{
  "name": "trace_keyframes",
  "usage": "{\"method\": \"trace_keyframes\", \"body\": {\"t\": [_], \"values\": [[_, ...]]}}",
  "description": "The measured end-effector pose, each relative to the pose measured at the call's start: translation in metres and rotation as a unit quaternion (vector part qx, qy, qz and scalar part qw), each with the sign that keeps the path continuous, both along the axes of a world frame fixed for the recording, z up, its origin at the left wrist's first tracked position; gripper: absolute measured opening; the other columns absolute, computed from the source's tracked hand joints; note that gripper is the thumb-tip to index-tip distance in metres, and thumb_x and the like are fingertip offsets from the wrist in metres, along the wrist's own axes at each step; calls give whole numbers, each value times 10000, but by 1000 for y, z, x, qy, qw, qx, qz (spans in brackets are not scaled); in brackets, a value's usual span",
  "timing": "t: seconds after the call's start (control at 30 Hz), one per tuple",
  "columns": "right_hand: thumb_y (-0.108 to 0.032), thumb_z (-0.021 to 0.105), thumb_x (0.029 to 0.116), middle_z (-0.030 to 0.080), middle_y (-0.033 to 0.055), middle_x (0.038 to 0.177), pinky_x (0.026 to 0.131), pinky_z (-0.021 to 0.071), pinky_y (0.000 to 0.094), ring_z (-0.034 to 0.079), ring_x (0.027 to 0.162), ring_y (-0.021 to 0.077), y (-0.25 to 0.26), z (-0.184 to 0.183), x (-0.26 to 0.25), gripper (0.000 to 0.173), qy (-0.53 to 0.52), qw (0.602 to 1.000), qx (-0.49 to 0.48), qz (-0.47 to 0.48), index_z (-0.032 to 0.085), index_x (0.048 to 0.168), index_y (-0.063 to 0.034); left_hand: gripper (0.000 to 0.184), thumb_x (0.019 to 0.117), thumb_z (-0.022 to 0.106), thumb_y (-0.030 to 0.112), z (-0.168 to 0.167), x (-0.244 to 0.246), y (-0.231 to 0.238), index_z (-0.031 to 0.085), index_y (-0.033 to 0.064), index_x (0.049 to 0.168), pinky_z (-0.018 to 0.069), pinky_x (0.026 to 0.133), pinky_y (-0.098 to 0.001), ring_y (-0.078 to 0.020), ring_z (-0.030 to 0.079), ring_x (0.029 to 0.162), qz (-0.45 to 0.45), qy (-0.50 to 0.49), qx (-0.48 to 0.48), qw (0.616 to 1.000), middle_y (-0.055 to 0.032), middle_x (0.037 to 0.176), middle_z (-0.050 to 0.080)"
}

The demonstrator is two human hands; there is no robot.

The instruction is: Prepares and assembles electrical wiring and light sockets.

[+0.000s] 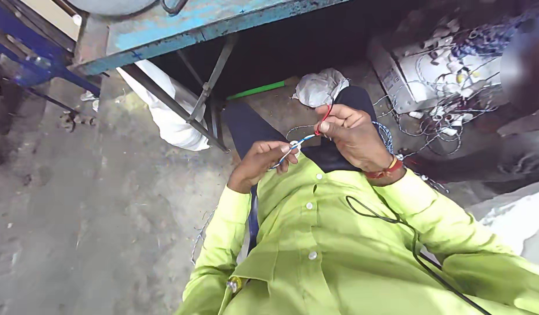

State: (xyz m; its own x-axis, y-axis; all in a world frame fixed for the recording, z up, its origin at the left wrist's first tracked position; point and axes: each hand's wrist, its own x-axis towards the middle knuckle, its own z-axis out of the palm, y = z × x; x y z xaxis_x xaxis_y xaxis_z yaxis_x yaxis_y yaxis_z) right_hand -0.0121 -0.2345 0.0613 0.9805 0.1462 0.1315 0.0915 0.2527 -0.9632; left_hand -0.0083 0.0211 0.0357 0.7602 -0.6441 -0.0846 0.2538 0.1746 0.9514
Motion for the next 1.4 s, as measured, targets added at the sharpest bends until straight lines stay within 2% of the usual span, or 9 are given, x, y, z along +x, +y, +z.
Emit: {"method": "trace_keyframes", "body": {"t": [0.1,0.33,0.5,0.63,0.77,0.9,1.0,1.2,1.4], "values": [[17,679,923,760,8,907,824,606,264,719,838,81,-1,3,-1,164,11,1000,13,14,710,1069,-50,240,1045,534,139,2,-7,-2,730,8,1090,607,693,-247,-94,709,750,5,13,-21,1000,-67,931,758],[-56,660,962,731,-3,935,843,601,279,706,877,89,-5,2,-3,94,-41,997,-42,56,667,1055,-69,141,929,673,5,2,-25,-7,750,9,1047,626,735,-277,-120,730,771,63,-1,-35,997,-73,904,765],[-33,608,995,750,61,992,889,608,327,730,947,152,-5,4,-3,75,-73,993,-72,53,626,1068,-37,157,903,730,-16,8,-28,-3,749,-9,1058,604,731,-247,-106,706,791,128,-155,49,978,-81,942,756],[-22,612,992,761,37,968,853,609,298,736,903,126,-4,5,-3,97,-92,992,-85,24,603,1085,-49,186,898,723,-49,6,-21,-6,729,-73,1083,634,814,-294,-124,739,850,159,-263,43,951,-104,985,768],[-10,635,977,755,17,947,861,612,294,733,894,116,-4,7,-2,121,-106,992,-66,18,618,1091,-49,275,1022,557,5,12,-37,4,668,-43,1269,619,843,-303,-172,735,904,101,-184,42,977,-127,1053,748],[5,629,976,739,10,965,858,597,239,717,907,81,-2,17,-18,155,-98,992,-79,21,630,1122,-48,284,1069,500,113,7,-38,7,685,-6,1249,604,711,-278,-149,697,769,78,-155,68,982,-102,955,735],[9,627,977,742,13,987,864,593,221,719,919,73,-3,19,-22,203,-79,993,-87,18,621,1174,-42,255,1066,519,108,-2,-29,2,705,-18,1187,612,723,-290,-150,707,785,73,-139,62,986,-98,958,744],[-25,652,971,765,37,922,837,622,298,740,868,129,-5,11,-4,131,-26,997,-67,-13,662,1102,-18,278,1063,472,106,3,-36,6,683,-16,1198,593,723,-269,-133,686,789,41,-84,-6,996,-104,969,726],[-54,672,964,759,41,900,746,611,259,725,804,113,-5,15,-4,124,5,996,-85,-23,664,1085,-26,377,938,461,9,-2,-32,7,670,-10,1251,589,728,-275,-130,690,812,17,-42,-88,995,-97,1016,732]]}}
